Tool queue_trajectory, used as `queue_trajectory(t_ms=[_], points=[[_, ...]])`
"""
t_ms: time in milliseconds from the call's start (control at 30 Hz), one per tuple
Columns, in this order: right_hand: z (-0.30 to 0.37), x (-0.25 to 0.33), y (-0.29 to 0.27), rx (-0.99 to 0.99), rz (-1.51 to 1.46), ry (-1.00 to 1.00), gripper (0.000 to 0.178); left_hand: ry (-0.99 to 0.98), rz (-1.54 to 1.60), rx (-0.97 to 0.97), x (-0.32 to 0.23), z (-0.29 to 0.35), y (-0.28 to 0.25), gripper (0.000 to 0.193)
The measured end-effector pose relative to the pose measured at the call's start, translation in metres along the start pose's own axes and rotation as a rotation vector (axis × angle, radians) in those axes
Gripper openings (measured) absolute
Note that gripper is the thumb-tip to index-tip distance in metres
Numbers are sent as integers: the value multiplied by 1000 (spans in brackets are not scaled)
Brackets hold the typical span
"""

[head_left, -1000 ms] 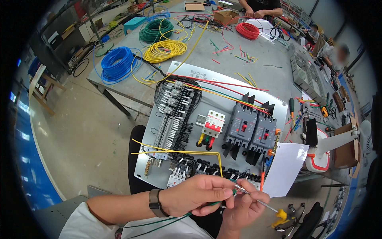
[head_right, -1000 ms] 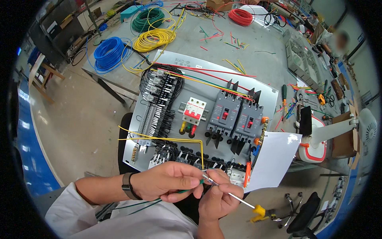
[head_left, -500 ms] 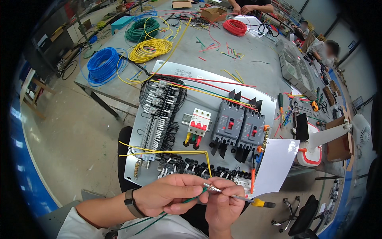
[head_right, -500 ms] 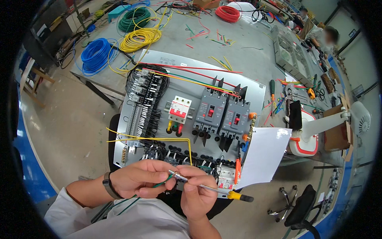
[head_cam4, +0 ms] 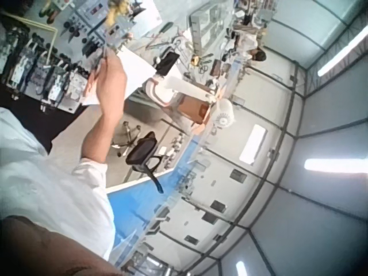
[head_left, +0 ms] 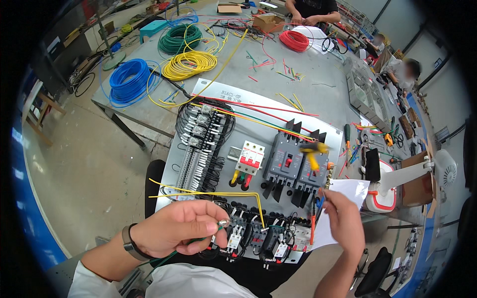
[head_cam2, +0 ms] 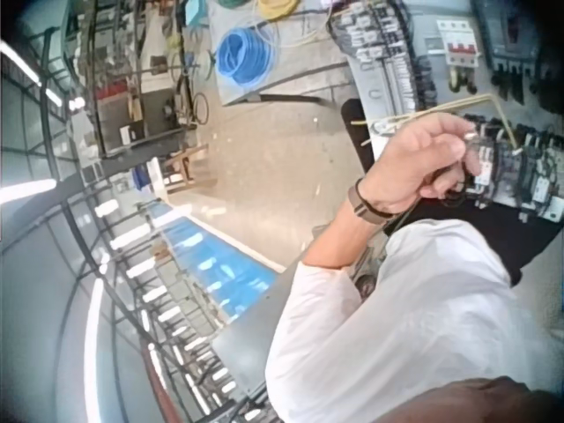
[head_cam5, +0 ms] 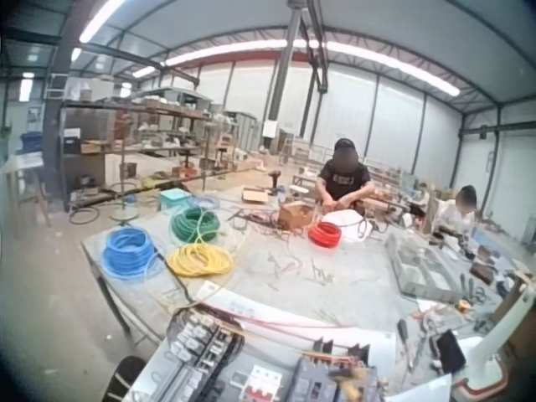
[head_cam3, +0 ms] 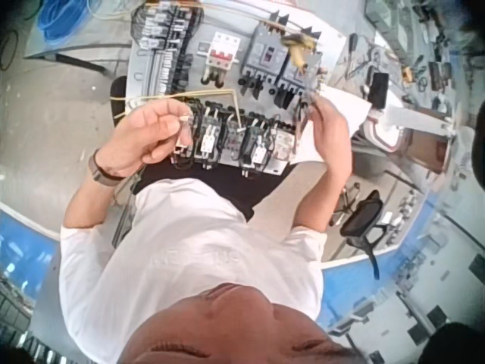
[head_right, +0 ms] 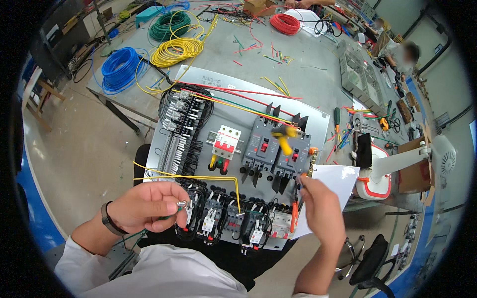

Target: The person strips the insulation from yellow and green wires using pliers and a screwdriver, then inserts the wire ends into terminals on an electrical panel and tightens them. The person repeats this process for multiple wires, organizing them within the panel.

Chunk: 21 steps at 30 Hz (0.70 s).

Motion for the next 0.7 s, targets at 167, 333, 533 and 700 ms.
queue_trajectory(t_ms=[167, 333, 533, 700], points=[[-45, -21, 6, 189, 46, -74, 30, -66, -47, -27, 13, 2, -2, 27], [-67, -36, 10, 202, -106, -21, 23, -69, -1, 13, 20, 2, 2, 29], [-68, -60, 2, -3, -230, 89, 8, -72, -6, 4, 25, 0, 1, 27], [-72, -64, 4, -114, -312, 69, 5, -81, -5, 12, 28, -3, 4, 28]])
Point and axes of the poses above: each hand's wrist, its own z-axis away from the middle knuckle, its own y-axis out of the palm, x = y × z, the point moved 9 cm from there along -z, towards the middle knuckle, and after that the axes turned 2 degrees about z, right-handed, at the moved point
